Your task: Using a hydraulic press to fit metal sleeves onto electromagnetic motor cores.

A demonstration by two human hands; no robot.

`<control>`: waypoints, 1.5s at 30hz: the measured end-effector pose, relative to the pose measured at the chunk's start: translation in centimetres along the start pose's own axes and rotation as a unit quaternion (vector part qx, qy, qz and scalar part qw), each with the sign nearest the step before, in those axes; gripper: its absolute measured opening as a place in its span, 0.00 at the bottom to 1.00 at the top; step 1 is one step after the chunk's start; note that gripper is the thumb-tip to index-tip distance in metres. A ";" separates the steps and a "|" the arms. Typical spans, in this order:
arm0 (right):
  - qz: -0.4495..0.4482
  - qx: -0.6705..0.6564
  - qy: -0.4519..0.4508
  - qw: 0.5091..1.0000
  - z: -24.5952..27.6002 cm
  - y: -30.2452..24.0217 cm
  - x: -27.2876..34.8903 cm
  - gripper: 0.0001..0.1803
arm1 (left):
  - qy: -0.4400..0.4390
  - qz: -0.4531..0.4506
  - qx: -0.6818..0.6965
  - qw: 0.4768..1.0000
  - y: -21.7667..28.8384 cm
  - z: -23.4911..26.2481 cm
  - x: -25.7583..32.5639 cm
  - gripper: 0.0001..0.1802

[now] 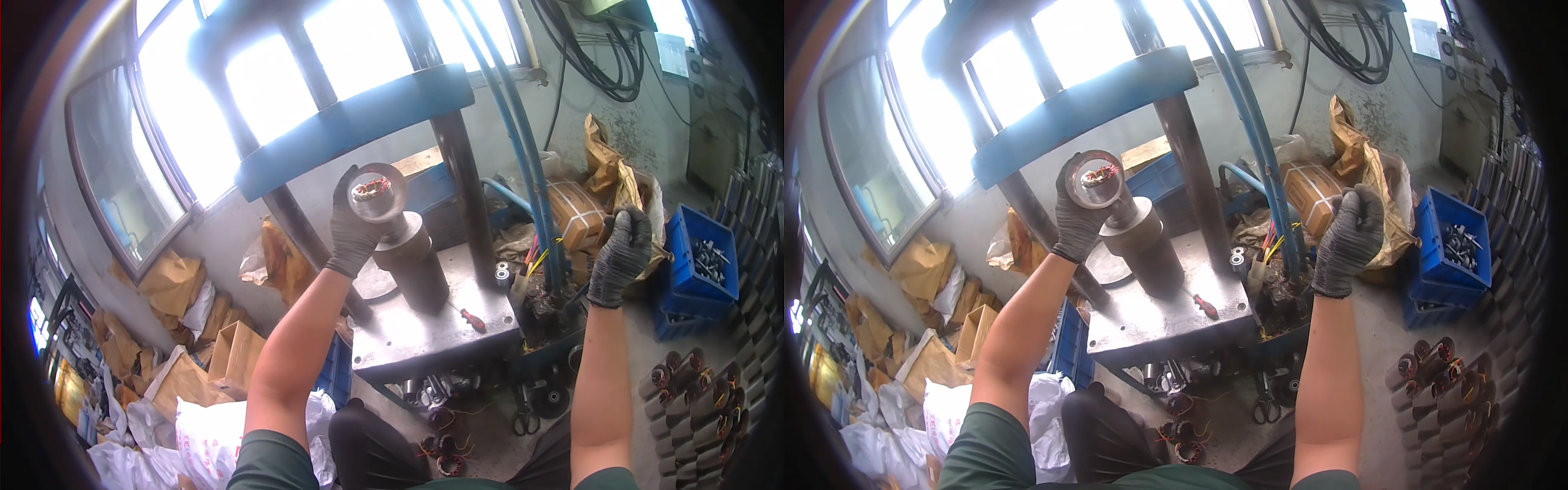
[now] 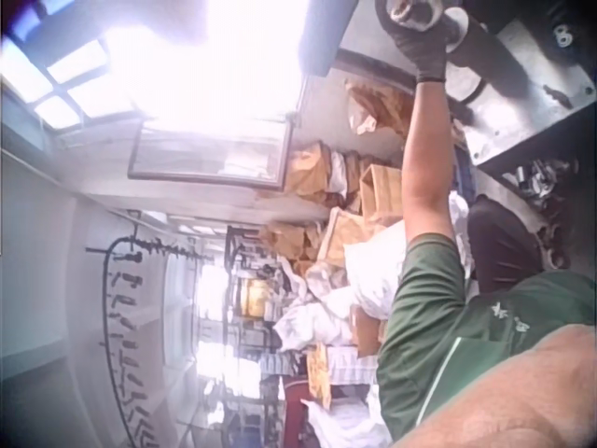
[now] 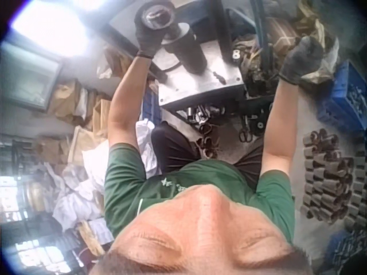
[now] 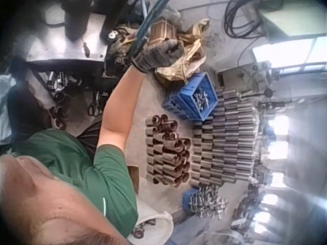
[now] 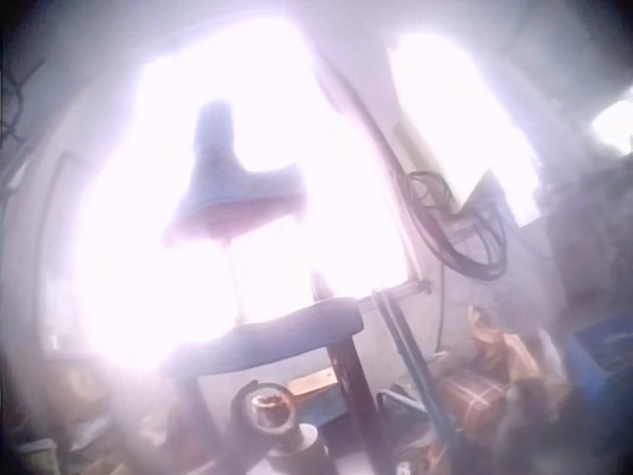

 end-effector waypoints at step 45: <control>-0.051 0.322 -0.341 0.882 -2.1 -8.3 0.2 0.12 | 0.085 0.343 0.308 0.883 -10.5 -3.8 -3.2 0.39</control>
Point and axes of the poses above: each hand's wrist, its own x-axis away from the middle knuckle, its own z-axis out of the back of the hand, y = z × x, the point moved 6 cm from there along -x, towards the middle knuckle, and after that the axes turned 1 degree about -z, right-handed, at the moved point
